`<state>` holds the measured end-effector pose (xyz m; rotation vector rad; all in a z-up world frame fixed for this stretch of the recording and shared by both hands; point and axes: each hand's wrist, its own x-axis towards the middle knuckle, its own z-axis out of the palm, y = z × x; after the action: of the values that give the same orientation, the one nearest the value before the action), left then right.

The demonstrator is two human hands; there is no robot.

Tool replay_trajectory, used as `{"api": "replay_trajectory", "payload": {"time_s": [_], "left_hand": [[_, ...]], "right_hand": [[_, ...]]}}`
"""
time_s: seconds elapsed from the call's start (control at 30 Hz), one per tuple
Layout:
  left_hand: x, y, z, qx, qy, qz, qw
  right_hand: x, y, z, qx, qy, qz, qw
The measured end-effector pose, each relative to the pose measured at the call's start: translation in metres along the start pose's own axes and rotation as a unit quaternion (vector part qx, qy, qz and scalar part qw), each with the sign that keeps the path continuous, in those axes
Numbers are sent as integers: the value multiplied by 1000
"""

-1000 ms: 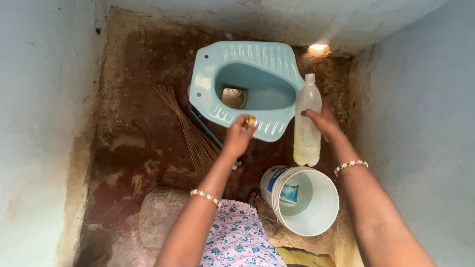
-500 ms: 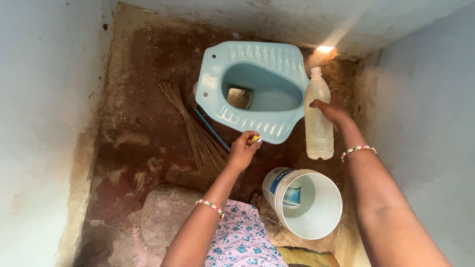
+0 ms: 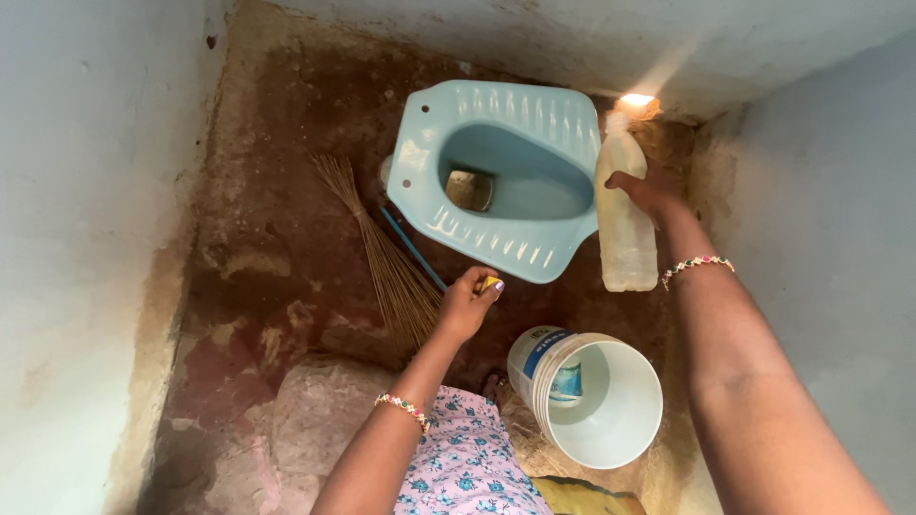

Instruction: The person pours liquid from a plastic bottle into a squat toilet and then scrubs the interior with a long-handled brush. The person uses both hands to hold and maneuver the brush while scrubbing the bowl.

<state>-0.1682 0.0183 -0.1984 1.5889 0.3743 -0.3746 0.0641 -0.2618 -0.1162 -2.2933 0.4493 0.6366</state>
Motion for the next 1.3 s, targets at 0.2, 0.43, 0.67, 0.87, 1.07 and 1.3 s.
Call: {"api": "replay_trajectory", "payload": {"time_s": [0.2, 0.43, 0.67, 0.87, 1.07, 1.3], "left_hand": [[-1, -5, -6, 0, 6, -1, 1000], [2, 0, -10, -1, 7, -20, 1000], [5, 2, -7, 15, 21, -4, 1000], [5, 2, -4, 2, 25, 8, 1000], [-3, 4, -3, 20, 27, -9, 999], [-9, -1, 3, 46, 36, -25, 998]], "right_hand": [[-1, -31, 5, -19, -8, 4, 1000], [9, -64, 22, -68, -18, -21, 997], [21, -85, 53, -168, -28, -67, 983], [16, -100, 86, -162, -82, -90, 979], [-6, -92, 111, -176, -109, -102, 973], [-32, -44, 122, -187, -124, -126, 966]]}}
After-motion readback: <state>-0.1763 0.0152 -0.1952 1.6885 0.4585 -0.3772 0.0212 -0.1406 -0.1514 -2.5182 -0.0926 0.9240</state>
